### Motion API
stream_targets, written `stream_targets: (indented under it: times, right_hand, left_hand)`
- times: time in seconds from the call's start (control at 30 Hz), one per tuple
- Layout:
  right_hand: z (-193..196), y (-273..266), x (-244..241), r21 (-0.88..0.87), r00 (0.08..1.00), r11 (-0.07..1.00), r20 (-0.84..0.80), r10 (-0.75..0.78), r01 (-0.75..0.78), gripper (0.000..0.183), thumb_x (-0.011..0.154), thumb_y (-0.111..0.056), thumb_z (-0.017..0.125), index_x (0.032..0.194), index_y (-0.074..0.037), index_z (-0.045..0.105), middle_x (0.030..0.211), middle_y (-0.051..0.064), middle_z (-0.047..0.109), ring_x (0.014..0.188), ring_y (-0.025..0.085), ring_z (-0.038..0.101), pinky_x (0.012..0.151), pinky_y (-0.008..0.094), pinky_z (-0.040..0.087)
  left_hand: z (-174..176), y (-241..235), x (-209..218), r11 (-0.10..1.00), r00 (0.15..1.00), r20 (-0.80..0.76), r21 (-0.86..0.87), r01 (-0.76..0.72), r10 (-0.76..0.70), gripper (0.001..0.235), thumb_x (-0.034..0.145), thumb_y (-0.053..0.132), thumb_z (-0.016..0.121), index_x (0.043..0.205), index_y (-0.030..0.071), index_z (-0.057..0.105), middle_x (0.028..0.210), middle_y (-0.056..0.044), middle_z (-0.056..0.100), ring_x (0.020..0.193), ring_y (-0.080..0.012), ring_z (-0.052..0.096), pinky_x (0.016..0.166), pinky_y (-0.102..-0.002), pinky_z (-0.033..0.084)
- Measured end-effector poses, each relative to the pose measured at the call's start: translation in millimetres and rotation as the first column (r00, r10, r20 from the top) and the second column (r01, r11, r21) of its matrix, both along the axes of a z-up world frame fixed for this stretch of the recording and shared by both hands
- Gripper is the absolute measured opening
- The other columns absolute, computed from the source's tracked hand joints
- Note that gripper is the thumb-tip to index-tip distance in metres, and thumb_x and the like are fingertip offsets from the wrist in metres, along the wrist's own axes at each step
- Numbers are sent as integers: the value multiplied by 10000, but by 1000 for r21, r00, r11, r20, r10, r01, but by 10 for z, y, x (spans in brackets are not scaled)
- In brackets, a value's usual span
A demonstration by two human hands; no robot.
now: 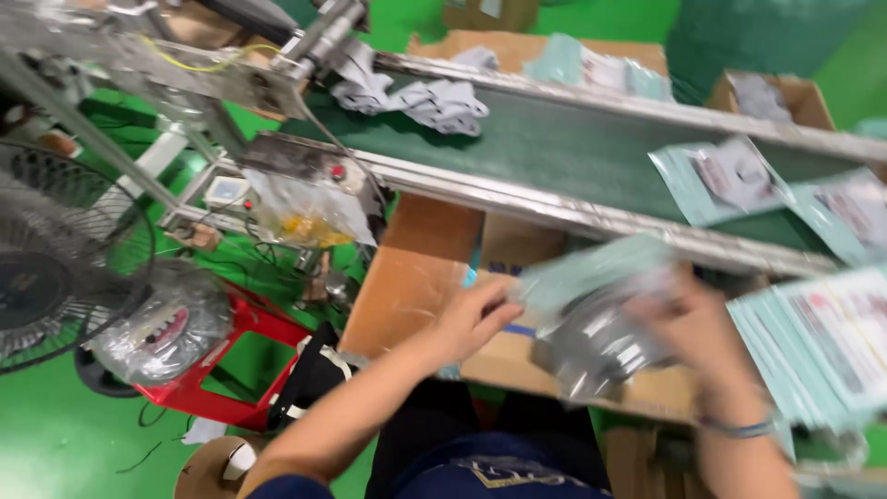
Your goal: The person picks up face masks from a conveyor belt, gathers them into stacks, and places the stacks into plastic packaging bags.
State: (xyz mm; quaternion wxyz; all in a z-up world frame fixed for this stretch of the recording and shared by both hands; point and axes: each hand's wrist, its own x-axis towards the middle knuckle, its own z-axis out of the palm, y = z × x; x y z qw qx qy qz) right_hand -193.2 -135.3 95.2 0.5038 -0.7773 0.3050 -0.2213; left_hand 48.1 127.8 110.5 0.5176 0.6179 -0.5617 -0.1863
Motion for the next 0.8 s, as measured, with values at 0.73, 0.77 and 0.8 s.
stream_targets:
  times: [0.73, 0.77, 0.8]
  right_hand:
    - [-1275, -816, 630, -79, 981, 987, 144, -130, 142, 353, 802, -44, 771, 1153, -23, 745, 1114, 109, 742, 983, 184, 734, 865, 317, 577]
    - [-1092, -640, 857, -71, 981, 987, 141, -136, 147, 353, 802, -44, 771, 1153, -23, 745, 1114, 109, 742, 983, 184, 734, 865, 317, 577]
    - [-906, -470, 1072, -169, 980, 983, 192, -42, 75, 343, 835, -68, 755, 1174, -21, 732, 1204, 116, 719, 1091, 196, 711, 934, 318, 572]
  left_hand:
    - [-1546, -2949, 4276, 778, 532, 735, 9, -628, 421, 72, 1026, 136, 580, 1071, 101, 625, 1021, -181, 732, 954, -404, 705, 783, -546, 554]
    - [-1265, -2836, 3921, 781, 535, 738, 17, -624, 412, 72, 1026, 136, 580, 1071, 101, 625, 1021, -181, 732, 954, -404, 705, 783, -546, 554]
    - [-979, -2725, 3556, 801, 634, 605, -11, -598, 481, 176, 956, 189, 632, 1090, 74, 622, 961, -214, 724, 915, -437, 694, 781, -558, 541]
